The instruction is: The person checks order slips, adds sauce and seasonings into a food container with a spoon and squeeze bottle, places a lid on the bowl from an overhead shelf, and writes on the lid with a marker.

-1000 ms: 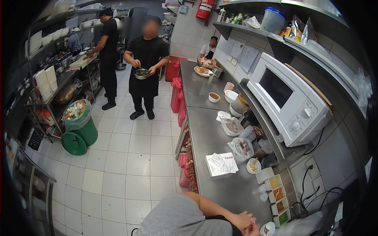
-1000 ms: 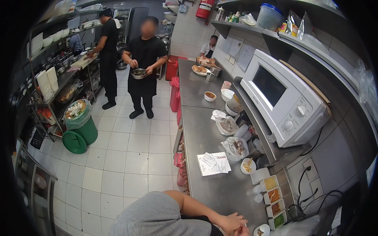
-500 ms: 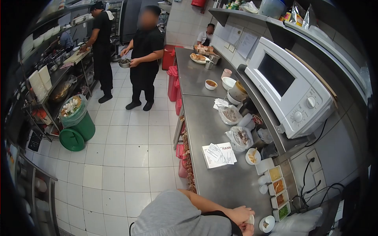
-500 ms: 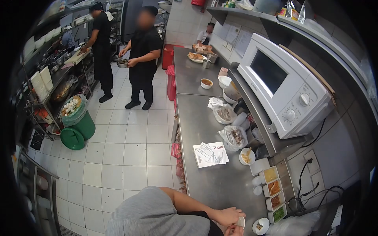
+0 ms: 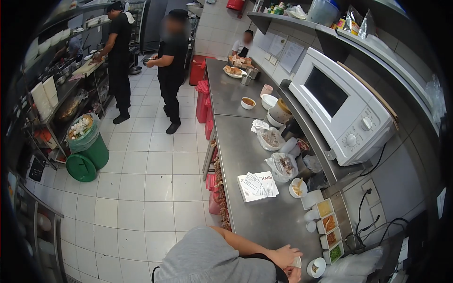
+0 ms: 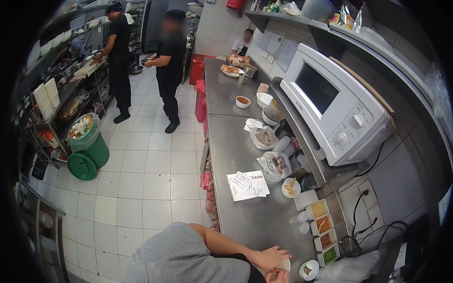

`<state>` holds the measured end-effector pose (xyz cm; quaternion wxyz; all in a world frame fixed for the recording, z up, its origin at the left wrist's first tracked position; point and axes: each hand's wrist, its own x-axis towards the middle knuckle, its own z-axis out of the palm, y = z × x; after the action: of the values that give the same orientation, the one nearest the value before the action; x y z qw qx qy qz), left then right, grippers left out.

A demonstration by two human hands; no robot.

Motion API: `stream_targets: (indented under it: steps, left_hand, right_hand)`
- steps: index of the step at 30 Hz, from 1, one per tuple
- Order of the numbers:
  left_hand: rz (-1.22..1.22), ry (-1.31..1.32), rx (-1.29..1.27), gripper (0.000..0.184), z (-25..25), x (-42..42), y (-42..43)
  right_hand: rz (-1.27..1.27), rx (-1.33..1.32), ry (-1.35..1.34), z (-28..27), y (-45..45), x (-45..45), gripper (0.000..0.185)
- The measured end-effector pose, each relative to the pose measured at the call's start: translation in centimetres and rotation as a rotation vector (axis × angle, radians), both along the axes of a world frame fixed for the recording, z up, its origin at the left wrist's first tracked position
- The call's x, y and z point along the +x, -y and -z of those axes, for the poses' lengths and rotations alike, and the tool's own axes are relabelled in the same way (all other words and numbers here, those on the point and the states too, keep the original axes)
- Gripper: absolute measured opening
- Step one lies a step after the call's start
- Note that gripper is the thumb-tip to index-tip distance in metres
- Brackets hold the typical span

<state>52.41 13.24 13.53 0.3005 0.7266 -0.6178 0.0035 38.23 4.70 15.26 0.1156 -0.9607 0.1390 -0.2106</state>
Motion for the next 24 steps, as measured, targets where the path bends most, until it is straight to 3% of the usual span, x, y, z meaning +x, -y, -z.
stream_targets:
  steps: [2,8,12,16,20,24]
  left_hand:
    - [-0.003,0.077,0.065,0.039,-0.1,-0.1,0.2]
    - [0.037,0.054,0.124,0.035,-0.7,0.1,0.5]
    - [0.061,-0.134,-0.051,0.024,0.8,0.3,1.1]
    - [0.085,-0.248,-0.122,0.014,-1.1,0.6,-0.9]
    - [0.095,-0.370,-0.155,0.014,-2.9,0.7,-2.8]
    - [0.082,-0.419,-0.361,0.016,-0.9,0.4,-1.9]
  right_hand:
    - [-0.002,0.002,-0.005,0.0,0.1,0.1,0.020]
    - [-0.002,0.020,-0.014,0.0,-0.1,0.0,0.019]
    - [0.004,0.024,-0.018,0.1,-0.1,-0.3,0.018]
    - [0.007,0.028,-0.015,0.1,-0.1,-0.4,0.018]
    - [0.002,0.019,-0.008,0.3,0.2,-0.6,0.017]
    - [-0.005,0.013,-0.006,0.2,0.1,-0.4,0.017]
